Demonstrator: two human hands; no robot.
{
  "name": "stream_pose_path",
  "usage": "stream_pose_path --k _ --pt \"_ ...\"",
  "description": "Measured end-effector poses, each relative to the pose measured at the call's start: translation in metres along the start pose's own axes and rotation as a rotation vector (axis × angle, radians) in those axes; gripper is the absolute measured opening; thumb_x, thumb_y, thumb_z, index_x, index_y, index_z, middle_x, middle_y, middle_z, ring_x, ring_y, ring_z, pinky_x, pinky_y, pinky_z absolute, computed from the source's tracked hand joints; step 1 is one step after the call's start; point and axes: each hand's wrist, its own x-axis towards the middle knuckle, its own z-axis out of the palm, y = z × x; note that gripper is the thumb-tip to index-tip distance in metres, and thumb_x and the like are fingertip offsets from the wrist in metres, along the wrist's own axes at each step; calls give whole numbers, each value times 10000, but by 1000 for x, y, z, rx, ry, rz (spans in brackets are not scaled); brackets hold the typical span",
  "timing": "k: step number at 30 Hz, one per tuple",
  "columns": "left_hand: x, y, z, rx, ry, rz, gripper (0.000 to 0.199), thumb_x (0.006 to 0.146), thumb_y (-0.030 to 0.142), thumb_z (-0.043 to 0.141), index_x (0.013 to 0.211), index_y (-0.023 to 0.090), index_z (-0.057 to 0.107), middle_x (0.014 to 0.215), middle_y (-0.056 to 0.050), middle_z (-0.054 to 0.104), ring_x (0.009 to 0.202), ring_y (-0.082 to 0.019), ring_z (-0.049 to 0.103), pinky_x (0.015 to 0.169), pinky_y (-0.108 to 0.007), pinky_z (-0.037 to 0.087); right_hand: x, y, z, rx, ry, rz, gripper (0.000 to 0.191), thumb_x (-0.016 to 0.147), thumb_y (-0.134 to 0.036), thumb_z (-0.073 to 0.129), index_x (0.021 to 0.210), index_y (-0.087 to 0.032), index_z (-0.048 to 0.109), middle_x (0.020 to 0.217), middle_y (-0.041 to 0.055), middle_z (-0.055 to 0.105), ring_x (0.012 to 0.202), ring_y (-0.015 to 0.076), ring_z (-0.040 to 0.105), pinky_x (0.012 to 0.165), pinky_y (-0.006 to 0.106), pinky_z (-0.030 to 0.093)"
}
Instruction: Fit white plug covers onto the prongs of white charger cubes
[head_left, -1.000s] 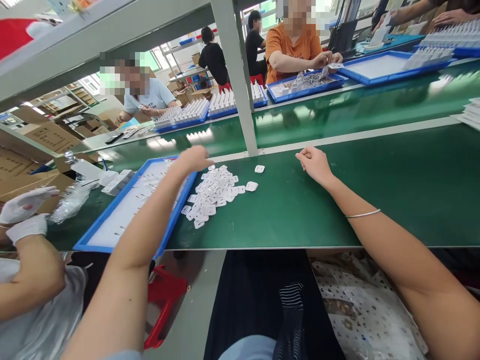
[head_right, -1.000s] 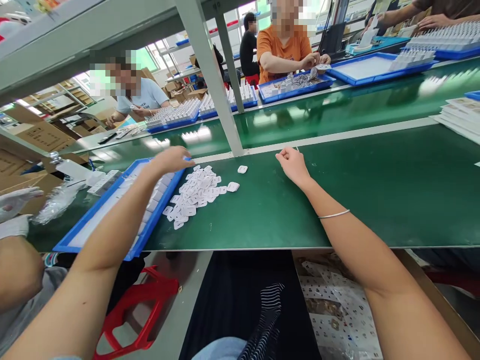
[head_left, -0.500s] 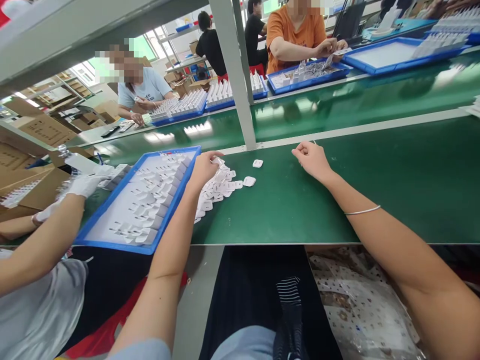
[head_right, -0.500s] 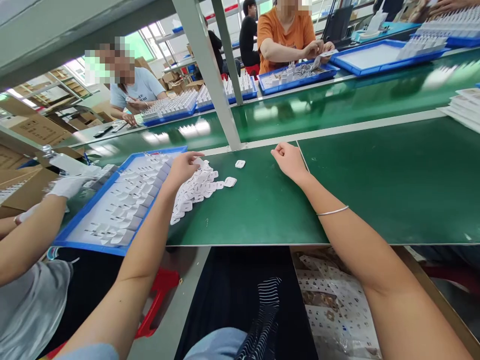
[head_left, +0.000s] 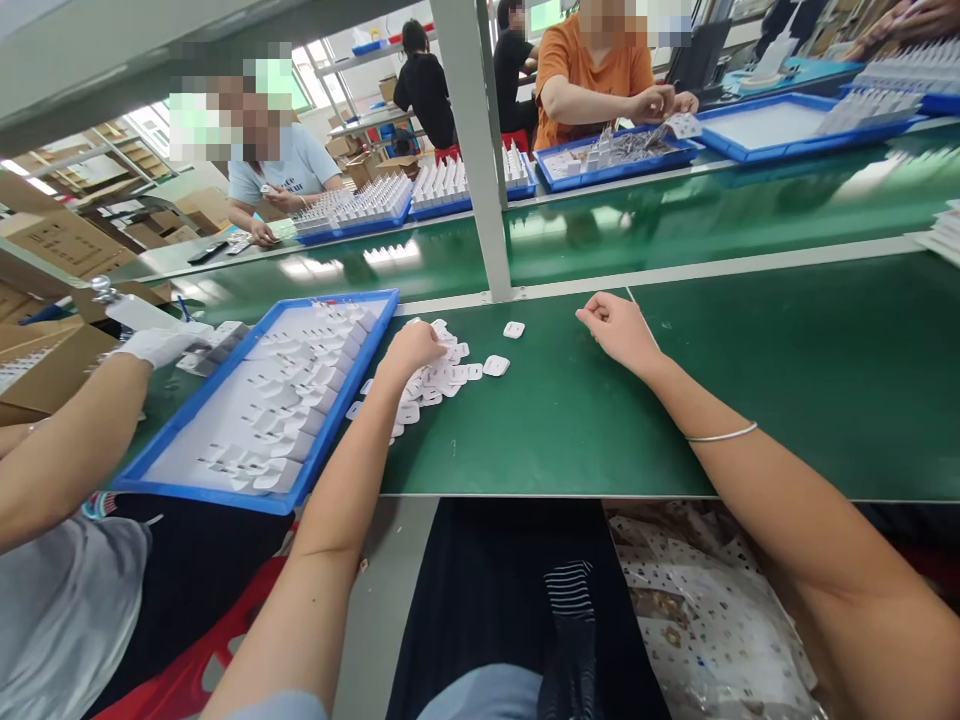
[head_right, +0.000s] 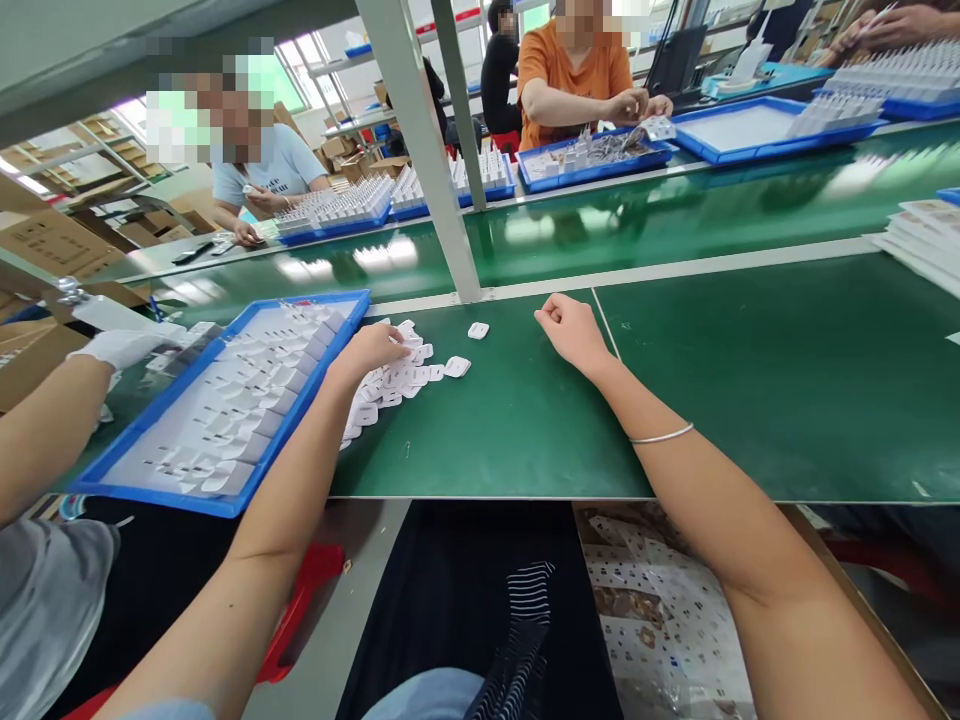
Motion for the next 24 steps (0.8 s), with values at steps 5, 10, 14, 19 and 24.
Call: stream_pose_path --k 5,10,14,19,24 --pt "16 4 -10 -14 -91 -26 216 551 146 841 708 171 695 829 -117 735 946 -343 696 823 -368 524 -1 -1 0 5 -6 -6 211 885 -283 582 705 -190 521 577 -20 513 553 133 455 615 290 348" --pt "16 -4 -14 -158 -117 -33 320 536 184 838 819 170 687 824 -96 720 906 -338 702 781 -379 529 1 1 -1 16 7 -16 215 882 -290 576 701 -195 508 565 -28 487 552 132 445 612 291 348" --pt "12 -20 -18 -395 -179 11 429 557 250 829 955 186 683 830 -61 718 795 -257 706 717 -335 530 3 3 0 21 11 -18 209 871 -299 584 704 -197 512 572 -24 497 556 135 463 616 291 358" --pt "13 -35 -23 -739 -227 115 367 511 338 873 819 182 748 797 -65 702 732 -200 636 695 -327 499 2 4 5 52 -1 -33 231 863 -355 595 713 -197 520 575 -26 493 540 131 464 587 285 372" --pt "-1 -5 -6 -1134 -251 213 392 490 404 920 725 166 715 761 -34 679 731 -135 610 732 -279 493 -12 -15 19 350 -94 -39 346 808 -506 700 787 -183 578 624 -23 536 553 112 501 566 261 432"
